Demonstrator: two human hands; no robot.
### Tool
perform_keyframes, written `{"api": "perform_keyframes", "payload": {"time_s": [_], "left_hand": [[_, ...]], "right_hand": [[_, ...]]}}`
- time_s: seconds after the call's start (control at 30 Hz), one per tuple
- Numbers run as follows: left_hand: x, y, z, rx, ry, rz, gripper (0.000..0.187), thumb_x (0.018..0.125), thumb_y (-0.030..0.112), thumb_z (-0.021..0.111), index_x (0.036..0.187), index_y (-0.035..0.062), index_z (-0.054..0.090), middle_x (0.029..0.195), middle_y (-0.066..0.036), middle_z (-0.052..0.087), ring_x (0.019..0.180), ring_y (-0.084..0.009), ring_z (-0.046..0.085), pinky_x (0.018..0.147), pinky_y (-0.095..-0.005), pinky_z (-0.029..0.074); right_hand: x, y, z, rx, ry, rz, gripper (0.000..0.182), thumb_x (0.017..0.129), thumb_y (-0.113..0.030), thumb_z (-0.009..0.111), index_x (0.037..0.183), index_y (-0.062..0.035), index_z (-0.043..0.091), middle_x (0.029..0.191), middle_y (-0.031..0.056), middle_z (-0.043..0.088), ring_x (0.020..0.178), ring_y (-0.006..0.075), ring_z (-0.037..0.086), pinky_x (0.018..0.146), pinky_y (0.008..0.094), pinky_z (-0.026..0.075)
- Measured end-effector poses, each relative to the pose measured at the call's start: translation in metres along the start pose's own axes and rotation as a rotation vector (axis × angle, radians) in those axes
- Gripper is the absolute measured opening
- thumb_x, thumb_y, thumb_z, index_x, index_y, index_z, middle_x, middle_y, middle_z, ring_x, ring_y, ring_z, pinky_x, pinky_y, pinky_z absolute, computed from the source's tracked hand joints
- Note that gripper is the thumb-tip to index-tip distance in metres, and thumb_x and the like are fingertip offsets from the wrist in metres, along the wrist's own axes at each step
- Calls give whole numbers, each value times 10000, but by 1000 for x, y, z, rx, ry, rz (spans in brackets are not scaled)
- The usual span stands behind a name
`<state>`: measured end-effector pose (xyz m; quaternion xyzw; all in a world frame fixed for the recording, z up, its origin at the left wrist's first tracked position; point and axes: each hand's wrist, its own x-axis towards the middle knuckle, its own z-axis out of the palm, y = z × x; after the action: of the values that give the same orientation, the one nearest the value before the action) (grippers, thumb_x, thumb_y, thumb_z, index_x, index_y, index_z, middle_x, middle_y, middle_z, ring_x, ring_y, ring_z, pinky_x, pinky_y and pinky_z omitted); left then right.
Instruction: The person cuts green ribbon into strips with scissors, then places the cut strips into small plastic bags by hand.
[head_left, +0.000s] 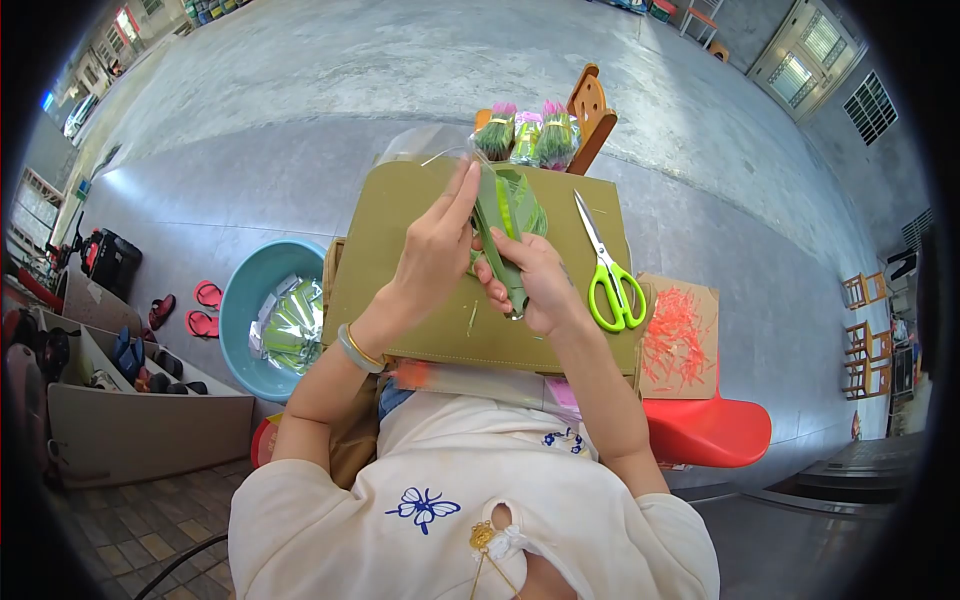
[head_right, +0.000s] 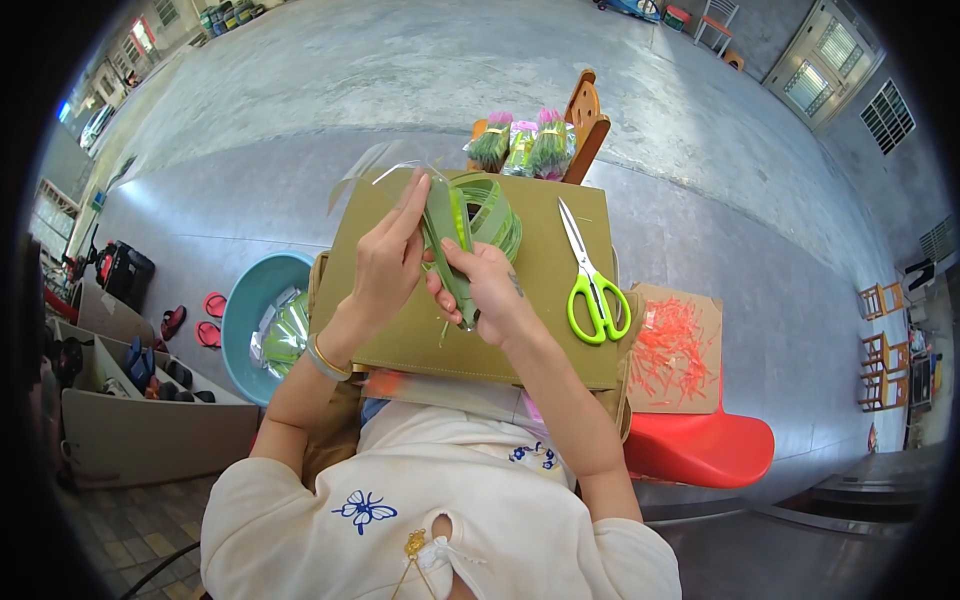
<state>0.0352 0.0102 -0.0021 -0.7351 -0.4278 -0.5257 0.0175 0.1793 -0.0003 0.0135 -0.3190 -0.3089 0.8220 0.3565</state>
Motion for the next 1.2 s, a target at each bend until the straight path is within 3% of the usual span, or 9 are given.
{"api": "perform_keyframes", "payload": {"time_s": [0.13,0.2,0.33,0.4,0.53,0.8,0.93,1.1,1.2], "left_hand": [[10,-6,-20,-363,-295,-157,492,724,-124,500,1138,116,614,886,-104,672,721,-168,638,607,-260,490],[16,-3,-37,-422,-559,-342,493,725,-136,485,1069,166,666,832,-76,678,719,-141,638,614,-245,492],[19,1,-36,-522,-529,-302,454,731,-150,465,1028,118,680,741,-62,673,709,-91,629,616,-233,499],[22,7,-37,-552,-641,-415,429,741,-145,469,1024,100,679,728,-62,672,698,-81,626,623,-226,504],[13,0,-28,-579,-394,-316,411,728,-137,475,1005,83,684,709,-61,674,664,-75,621,626,-214,505],[10,-12,-21,-518,-301,-308,375,720,-115,475,955,73,699,697,-75,673,626,-78,620,588,-215,491],[8,-4,-23,-554,-495,-302,377,729,-128,469,956,67,698,734,-69,683,644,-76,619,589,-206,484],[14,-19,-10,-654,-341,-334,391,727,-136,440,981,40,681,751,-103,684,660,-92,638,641,-222,519],[7,-4,-4,-524,-573,-437,393,739,-134,431,1006,31,668,787,-102,685,707,-104,645,689,-237,535]], "right_hand": [[3,-4,-24,154,-449,302,223,951,-196,394,936,-5,507,645,68,547,417,77,430,341,214,325],[1,-5,-28,193,-384,192,225,950,-202,397,933,-8,511,644,62,550,424,72,437,350,209,331],[-4,0,-3,-175,-13,-105,227,945,-223,422,927,-19,520,645,50,560,436,57,448,359,196,336],[-6,0,7,-257,-36,-100,226,939,-218,440,930,-8,523,649,49,563,439,59,450,367,193,336],[-1,-4,-2,-257,66,-197,218,922,-223,496,937,-9,534,668,56,578,466,68,485,394,195,376],[-10,-7,-19,-132,-206,155,246,889,-239,566,962,-6,543,769,96,622,559,113,579,467,224,484],[4,-8,-35,48,-378,135,282,896,-249,554,986,18,535,801,121,636,619,147,627,504,238,518],[-8,-7,-21,-37,-122,68,282,926,-235,494,1007,32,534,787,125,630,579,143,613,498,234,519],[1,-5,-41,-119,-130,46,300,931,-240,481,1012,46,524,802,146,630,595,152,614,520,237,526]]}}
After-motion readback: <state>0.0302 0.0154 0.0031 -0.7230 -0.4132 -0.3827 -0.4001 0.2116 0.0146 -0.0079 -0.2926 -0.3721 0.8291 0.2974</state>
